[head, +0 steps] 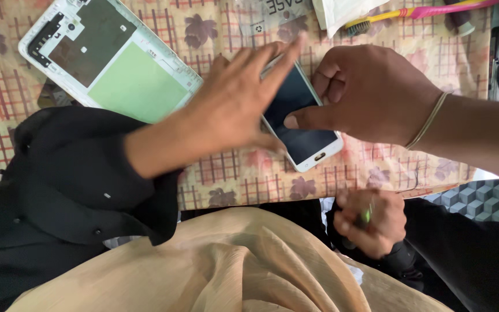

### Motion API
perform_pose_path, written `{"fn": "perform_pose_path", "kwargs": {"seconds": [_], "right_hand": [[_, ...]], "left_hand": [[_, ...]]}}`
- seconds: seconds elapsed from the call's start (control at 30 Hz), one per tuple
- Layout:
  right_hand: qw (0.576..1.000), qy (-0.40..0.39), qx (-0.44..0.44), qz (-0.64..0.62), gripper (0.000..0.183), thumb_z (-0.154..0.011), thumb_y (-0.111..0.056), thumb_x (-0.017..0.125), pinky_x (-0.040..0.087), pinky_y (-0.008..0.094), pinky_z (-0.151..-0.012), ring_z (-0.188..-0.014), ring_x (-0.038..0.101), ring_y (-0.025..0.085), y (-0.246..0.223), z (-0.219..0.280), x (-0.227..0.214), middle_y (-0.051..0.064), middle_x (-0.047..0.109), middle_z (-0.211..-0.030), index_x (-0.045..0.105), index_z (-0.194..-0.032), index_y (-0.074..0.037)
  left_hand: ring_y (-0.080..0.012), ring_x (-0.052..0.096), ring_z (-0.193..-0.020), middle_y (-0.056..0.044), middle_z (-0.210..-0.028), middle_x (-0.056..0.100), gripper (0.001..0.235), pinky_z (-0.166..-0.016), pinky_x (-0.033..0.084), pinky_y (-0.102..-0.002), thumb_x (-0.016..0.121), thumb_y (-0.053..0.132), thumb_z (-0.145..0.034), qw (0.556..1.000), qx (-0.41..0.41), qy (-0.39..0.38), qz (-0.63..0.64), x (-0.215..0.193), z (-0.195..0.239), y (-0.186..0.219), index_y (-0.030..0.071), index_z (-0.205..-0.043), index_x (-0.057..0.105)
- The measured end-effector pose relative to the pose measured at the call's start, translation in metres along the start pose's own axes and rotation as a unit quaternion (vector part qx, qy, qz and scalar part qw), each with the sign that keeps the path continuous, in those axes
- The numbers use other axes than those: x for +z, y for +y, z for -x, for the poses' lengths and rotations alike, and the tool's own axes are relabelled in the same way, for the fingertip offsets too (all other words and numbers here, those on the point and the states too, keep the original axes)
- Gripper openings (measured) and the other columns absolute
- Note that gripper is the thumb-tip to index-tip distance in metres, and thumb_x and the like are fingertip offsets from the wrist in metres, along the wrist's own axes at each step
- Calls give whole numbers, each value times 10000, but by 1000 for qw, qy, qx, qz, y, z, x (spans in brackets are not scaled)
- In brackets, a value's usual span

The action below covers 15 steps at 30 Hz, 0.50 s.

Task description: The person disassembles two smartphones on a table. They use a screwdriver to remove screws from the back of a black phone and a white phone, then remove the back covers to expose the internal components.

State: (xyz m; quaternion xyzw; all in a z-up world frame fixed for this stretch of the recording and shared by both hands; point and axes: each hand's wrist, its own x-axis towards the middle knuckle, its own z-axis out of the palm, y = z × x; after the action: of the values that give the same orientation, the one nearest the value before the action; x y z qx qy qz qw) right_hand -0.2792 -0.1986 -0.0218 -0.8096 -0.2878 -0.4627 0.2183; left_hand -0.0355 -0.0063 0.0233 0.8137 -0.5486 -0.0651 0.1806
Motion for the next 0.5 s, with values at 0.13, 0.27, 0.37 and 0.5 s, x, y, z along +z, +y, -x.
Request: {"fn": "perform_pose_path", "kwargs": {"seconds": [0.13,0.27,0.37,0.5], "right_hand": [[986,123,-112,15,241,-878,6,737,539,296,-476,-664,656,190,8,24,16,81,658,-772,562,-972,-130],[972,175,-157,25,203,-917,-44,711,511,280,-436,-636,643,183,12,35,23,65,646,-737,544,-994,-128],[967,184,-175,23,180,-947,-81,692,490,268,-405,-615,633,178,18,35,21,53,638,-711,530,-1011,-126],[979,121,-166,17,265,-903,19,689,529,274,-421,-642,643,180,18,33,12,66,646,-779,512,-1024,-138]], "left_hand": [[-318,657,-973,-241,-1226,606,1379,-892,570,-446,904,532,-606,995,11,-4,101,-11,-3,-29,8,-1628,140],[-255,716,-905,-216,-1405,608,1094,-875,629,-382,933,302,-807,980,64,102,160,-7,-7,-40,16,-1622,261],[-282,724,-1114,-189,-1452,599,1027,-932,640,-377,948,333,-868,971,55,146,181,-6,-4,-46,33,-1616,312],[-301,678,-1198,-165,-1432,601,1060,-1014,581,-440,931,446,-812,979,57,124,154,-1,-8,-55,47,-1590,334]]}}
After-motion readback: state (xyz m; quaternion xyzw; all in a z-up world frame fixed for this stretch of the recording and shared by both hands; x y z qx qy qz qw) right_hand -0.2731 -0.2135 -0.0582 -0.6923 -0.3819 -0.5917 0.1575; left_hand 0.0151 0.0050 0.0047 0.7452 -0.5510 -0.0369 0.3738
